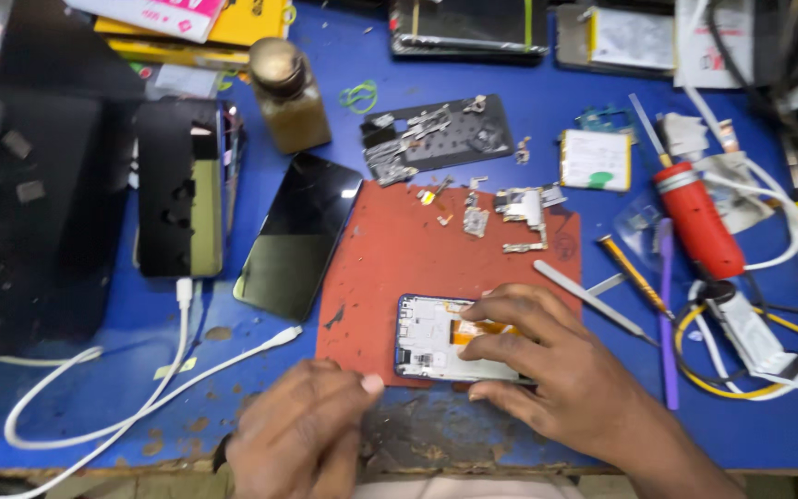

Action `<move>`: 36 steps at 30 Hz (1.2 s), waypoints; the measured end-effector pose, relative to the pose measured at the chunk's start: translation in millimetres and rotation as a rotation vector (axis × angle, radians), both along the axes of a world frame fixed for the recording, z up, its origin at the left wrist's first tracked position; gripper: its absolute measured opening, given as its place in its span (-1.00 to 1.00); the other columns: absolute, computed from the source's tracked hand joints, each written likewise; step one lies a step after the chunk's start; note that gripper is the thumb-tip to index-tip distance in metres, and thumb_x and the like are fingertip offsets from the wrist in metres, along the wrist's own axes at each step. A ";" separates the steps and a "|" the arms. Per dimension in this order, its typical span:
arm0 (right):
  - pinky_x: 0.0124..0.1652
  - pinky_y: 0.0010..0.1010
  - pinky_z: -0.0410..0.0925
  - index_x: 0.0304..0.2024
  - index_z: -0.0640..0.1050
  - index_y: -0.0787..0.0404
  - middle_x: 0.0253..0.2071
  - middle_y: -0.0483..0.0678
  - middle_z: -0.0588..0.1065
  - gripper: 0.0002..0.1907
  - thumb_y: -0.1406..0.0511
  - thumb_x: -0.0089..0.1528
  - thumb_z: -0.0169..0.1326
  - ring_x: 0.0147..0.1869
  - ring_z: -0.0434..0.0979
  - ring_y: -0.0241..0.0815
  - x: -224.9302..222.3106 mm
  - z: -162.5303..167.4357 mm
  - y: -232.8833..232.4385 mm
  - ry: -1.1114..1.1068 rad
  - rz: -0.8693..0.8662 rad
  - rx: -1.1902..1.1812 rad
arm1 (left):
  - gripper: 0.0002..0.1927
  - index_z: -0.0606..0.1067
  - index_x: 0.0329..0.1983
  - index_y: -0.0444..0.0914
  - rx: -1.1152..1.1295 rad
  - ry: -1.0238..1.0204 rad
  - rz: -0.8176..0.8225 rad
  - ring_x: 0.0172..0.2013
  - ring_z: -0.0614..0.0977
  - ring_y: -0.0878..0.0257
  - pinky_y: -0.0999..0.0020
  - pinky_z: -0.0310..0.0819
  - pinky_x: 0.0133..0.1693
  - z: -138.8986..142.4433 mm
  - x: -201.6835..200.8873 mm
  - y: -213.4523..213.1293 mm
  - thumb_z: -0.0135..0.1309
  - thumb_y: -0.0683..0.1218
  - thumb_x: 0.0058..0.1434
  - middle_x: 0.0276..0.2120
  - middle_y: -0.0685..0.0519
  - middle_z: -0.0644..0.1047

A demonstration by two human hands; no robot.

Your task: The person disassembles a mobile phone, removes a small component, applies flux and solder using a hot air gun and soldering iron, then reattaches the component with tweezers. The work is performed on a cluttered workbench with multiple phone parts and tools visible.

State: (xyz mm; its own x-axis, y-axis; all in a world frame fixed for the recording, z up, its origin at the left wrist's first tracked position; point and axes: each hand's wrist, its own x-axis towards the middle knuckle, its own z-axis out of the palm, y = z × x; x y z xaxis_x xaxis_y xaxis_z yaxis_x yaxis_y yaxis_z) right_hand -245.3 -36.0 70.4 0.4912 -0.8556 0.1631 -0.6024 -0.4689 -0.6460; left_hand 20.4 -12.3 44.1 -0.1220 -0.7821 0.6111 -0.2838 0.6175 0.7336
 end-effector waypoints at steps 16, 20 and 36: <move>-0.01 -0.10 0.41 -0.25 0.65 0.21 -0.09 -0.01 0.58 -0.71 0.28 -0.01 0.39 0.03 0.55 0.01 51.0 -27.0 4.2 0.072 0.060 -0.181 | -0.59 0.59 -0.03 -0.31 -0.040 -0.587 -0.167 -0.05 0.52 0.05 -0.02 0.34 0.06 -34.7 38.4 -10.5 0.21 -0.15 0.00 -0.01 -0.05 0.52; 0.00 -0.10 0.40 -0.24 0.65 0.20 -0.10 -0.01 0.58 -0.72 0.29 0.01 0.38 0.05 0.54 0.03 45.5 -18.6 -1.6 0.056 0.059 -0.212 | -0.59 0.61 -0.09 -0.29 -0.117 -0.674 -0.138 -0.09 0.54 0.02 -0.06 0.35 -0.02 -33.6 30.2 -15.2 0.19 -0.08 -0.05 -0.07 -0.08 0.54; 0.09 -0.10 0.38 -0.23 0.66 0.19 -0.06 -0.06 0.59 -0.76 0.30 0.05 0.36 0.10 0.54 -0.01 40.1 -27.5 1.2 0.024 0.032 -0.188 | -0.61 0.62 -0.08 -0.27 0.010 -0.566 -0.100 -0.21 0.58 0.12 0.03 0.40 -0.08 -48.9 33.7 -14.9 0.29 -0.20 -0.04 -0.24 -0.01 0.60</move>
State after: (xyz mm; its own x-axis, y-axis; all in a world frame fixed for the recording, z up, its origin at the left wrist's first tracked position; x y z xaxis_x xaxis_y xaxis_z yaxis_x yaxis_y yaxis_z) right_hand -205.2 -34.8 42.9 0.5233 -0.7951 0.3065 -0.5994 -0.5992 -0.5307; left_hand 54.1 -27.2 -4.8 -0.5014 -0.7553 0.4220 -0.5747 0.6554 0.4901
